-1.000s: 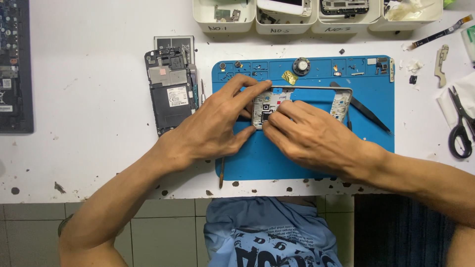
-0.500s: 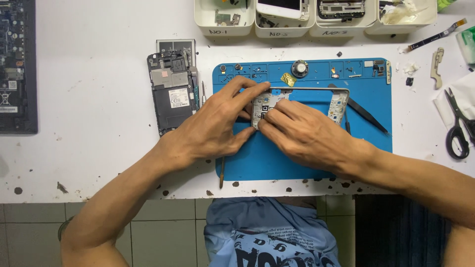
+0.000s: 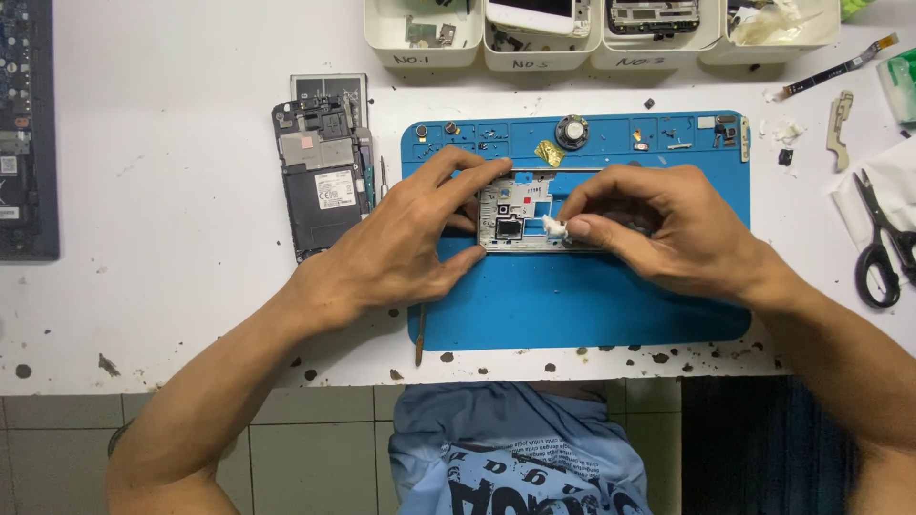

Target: Repairing a mobile phone by disassembling components and cleaning parts

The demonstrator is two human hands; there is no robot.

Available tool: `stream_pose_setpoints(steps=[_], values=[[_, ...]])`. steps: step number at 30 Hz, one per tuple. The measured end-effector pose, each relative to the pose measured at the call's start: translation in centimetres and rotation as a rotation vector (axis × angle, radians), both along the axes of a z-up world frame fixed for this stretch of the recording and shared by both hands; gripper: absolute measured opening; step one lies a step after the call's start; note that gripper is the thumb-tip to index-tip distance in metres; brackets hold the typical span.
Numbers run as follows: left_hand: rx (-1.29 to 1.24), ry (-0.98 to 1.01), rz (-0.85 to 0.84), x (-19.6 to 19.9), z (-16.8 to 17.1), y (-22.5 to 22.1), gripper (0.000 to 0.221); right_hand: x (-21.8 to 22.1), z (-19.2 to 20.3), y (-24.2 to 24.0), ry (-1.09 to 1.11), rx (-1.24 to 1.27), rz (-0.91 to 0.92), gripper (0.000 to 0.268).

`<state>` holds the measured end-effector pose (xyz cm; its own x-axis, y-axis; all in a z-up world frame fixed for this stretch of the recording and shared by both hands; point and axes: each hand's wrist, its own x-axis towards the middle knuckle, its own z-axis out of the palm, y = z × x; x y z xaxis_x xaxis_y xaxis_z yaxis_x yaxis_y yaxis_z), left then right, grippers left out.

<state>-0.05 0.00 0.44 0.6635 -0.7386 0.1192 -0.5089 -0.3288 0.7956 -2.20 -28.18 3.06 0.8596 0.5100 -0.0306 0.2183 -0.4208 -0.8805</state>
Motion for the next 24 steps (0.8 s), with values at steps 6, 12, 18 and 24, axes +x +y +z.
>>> stream_pose_setpoints(steps=[6,12,18,24], values=[[0.005,0.014,0.008,0.1,0.0,0.0,0.079,0.7,0.5,-1.3,0.089,0.076,0.039,0.039],[0.013,-0.01,0.016,0.0,-0.2,0.0,0.077,1.0,0.2,-2.4,0.136,0.051,0.011,0.022],[0.006,-0.023,0.015,-0.1,-0.2,0.1,0.079,1.0,-0.7,-2.9,0.177,0.24,0.08,0.01],[-0.011,-0.047,0.005,0.0,-0.3,0.1,0.083,0.8,-0.1,-2.5,0.215,0.248,0.025,0.023]])
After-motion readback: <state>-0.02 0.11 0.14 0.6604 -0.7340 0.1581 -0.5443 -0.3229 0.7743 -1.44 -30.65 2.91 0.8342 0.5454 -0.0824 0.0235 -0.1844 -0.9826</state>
